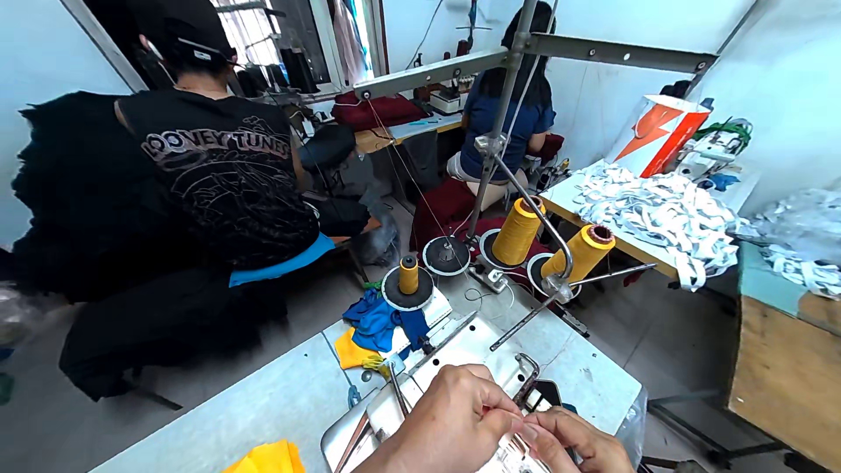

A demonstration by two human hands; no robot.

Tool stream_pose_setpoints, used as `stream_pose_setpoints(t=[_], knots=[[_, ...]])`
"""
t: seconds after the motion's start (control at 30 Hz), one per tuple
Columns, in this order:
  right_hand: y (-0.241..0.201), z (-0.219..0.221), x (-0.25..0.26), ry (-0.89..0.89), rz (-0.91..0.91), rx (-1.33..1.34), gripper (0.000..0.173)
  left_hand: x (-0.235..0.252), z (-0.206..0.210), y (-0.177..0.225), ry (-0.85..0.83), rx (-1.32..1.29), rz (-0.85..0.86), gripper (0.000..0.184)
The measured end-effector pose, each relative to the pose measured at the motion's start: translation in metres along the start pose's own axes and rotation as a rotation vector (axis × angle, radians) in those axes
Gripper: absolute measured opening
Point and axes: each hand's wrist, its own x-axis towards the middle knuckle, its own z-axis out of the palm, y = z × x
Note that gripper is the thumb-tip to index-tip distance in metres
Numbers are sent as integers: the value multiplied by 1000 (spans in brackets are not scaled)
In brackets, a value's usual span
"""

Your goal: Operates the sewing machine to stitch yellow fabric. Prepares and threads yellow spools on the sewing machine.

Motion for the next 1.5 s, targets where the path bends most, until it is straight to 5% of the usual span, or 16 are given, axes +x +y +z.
stream_pose_setpoints(t=[0.5, 1.23, 1.5], knots=[[-10, -4, 0, 2, 262, 340, 14, -4, 19, -1, 144, 436, 326, 12], [-7, -11, -2, -106, 204, 303, 15, -5, 20, 11, 94, 725, 432, 12], [-2, -23, 3, -125, -138, -89, 22, 1, 10, 0, -76, 491, 377, 15]])
